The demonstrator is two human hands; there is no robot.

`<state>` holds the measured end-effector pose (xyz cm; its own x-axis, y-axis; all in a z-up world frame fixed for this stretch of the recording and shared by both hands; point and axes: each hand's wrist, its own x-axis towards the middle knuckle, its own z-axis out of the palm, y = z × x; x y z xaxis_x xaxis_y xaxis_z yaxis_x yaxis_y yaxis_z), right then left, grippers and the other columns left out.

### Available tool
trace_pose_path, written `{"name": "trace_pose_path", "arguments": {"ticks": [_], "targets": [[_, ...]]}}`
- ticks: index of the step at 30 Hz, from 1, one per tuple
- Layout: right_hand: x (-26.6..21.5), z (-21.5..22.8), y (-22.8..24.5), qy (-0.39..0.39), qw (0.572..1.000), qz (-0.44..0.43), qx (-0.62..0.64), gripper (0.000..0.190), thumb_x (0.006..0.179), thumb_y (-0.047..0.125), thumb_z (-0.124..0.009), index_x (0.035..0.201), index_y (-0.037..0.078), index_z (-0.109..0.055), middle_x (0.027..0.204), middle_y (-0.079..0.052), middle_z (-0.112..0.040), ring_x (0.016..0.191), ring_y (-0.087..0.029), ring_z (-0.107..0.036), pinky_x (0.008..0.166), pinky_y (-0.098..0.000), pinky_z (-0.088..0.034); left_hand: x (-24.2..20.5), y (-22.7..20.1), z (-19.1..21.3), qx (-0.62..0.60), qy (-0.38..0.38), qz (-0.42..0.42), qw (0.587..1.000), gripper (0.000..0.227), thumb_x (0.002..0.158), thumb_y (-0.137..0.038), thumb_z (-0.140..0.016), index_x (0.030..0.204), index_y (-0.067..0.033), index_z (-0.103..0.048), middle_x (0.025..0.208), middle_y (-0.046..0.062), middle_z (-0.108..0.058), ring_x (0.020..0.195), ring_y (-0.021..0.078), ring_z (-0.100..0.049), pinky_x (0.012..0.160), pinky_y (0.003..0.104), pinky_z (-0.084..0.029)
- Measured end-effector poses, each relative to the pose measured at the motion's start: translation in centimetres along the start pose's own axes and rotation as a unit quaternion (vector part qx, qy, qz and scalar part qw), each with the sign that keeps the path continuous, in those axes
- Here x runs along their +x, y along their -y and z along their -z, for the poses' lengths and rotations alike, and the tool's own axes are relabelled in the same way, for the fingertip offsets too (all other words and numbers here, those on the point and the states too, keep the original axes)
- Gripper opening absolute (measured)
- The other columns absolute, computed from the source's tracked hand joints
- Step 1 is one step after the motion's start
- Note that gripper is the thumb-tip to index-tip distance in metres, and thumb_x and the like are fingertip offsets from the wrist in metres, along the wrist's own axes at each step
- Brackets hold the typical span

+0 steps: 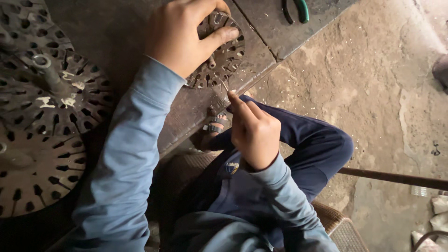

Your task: The person uses a small metal tool to scrape and clean the surface of a circular metal part with multiple holes. They repeatedly scrape the edges and inner sections of the part, removing small metal shavings that fall onto the workbench.

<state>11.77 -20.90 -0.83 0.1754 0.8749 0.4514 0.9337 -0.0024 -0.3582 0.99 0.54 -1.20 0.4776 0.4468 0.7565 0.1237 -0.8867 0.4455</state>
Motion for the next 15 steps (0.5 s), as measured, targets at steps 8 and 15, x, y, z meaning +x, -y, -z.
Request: {"name": "trace_pose_path", "arguments": {"ticks": [8,15], "targets": [[0.6,-1.6,0.4,-0.025,0.998,0.04,-0.047,0.044,0.084,-0.003,-0.067,0.127,0.007,-0.069,0.085,-0.012,-0.061,0.066,-0.03,-0.063,0.06,-0.0404,-0.05,-0.1,-0.3,-0.7,0.032,0.004,0.042,0.999,0.033,0.093,-0.038,-0.087,0.109,-0.0126,-0.074,0.093,0.008,-0.074,0.083,0.0301,-0.071,0.07,0.045,-0.052],[-0.5,-4.0,-2.7,-0.056,0.994,0.088,-0.033,0.048,0.086,-0.007,-0.065,0.132,0.003,-0.066,0.08,-0.013,-0.056,0.068,-0.031,-0.062,0.063,-0.0406,-0.051,-0.4,0.9,-1.6,0.027,-0.018,0.003,0.999,0.038,0.094,-0.038,-0.088,0.114,-0.0094,-0.075,0.098,0.011,-0.074,0.086,0.0332,-0.07,0.073,0.045,-0.053]]}}
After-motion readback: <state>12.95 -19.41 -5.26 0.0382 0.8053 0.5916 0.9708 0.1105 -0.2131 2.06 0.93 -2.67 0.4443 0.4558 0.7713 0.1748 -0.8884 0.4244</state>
